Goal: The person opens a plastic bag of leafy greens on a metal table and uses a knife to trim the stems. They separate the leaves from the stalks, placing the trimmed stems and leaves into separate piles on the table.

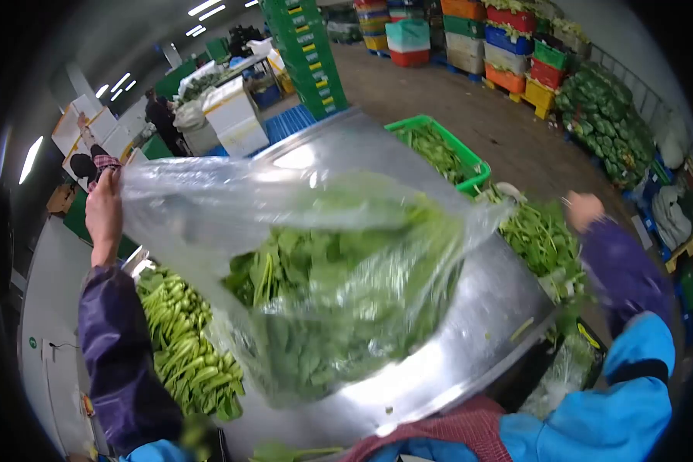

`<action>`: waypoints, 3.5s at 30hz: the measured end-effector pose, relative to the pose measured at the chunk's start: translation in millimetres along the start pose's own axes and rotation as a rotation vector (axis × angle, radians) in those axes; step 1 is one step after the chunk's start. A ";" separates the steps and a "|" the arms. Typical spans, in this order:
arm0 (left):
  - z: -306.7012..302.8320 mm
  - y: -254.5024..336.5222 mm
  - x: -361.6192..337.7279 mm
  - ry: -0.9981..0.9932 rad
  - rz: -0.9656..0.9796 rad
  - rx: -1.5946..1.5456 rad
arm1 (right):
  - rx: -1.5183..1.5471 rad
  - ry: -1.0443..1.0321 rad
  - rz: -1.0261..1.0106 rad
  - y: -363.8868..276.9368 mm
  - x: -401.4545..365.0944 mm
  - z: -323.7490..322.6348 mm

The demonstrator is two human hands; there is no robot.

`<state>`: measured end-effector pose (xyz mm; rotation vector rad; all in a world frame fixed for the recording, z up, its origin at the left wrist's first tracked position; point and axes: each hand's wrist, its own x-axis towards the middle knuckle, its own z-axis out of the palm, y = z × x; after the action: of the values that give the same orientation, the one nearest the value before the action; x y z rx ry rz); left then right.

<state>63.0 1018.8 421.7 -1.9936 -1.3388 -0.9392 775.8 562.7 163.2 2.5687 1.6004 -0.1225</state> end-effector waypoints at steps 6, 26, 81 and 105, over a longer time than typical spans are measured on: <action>73.0 11.9 27.1 0.037 -0.048 -0.397 | -0.158 0.268 0.187 -80.9 -82.4 -24.0; 52.6 84.8 -139.3 -0.771 0.708 -0.122 | 0.126 0.581 -0.585 -424.7 247.7 -117.7; 198.9 31.2 -307.5 -0.780 -0.275 -0.344 | 1.680 -0.453 0.132 -354.5 55.3 124.0; 12.9 146.6 -310.2 -1.055 0.074 -0.130 | 1.523 -0.226 0.227 -356.5 -92.9 90.3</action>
<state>123.3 808.2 157.5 -2.7521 -1.6869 0.1649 414.0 623.5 66.8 3.2798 1.2113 -2.2375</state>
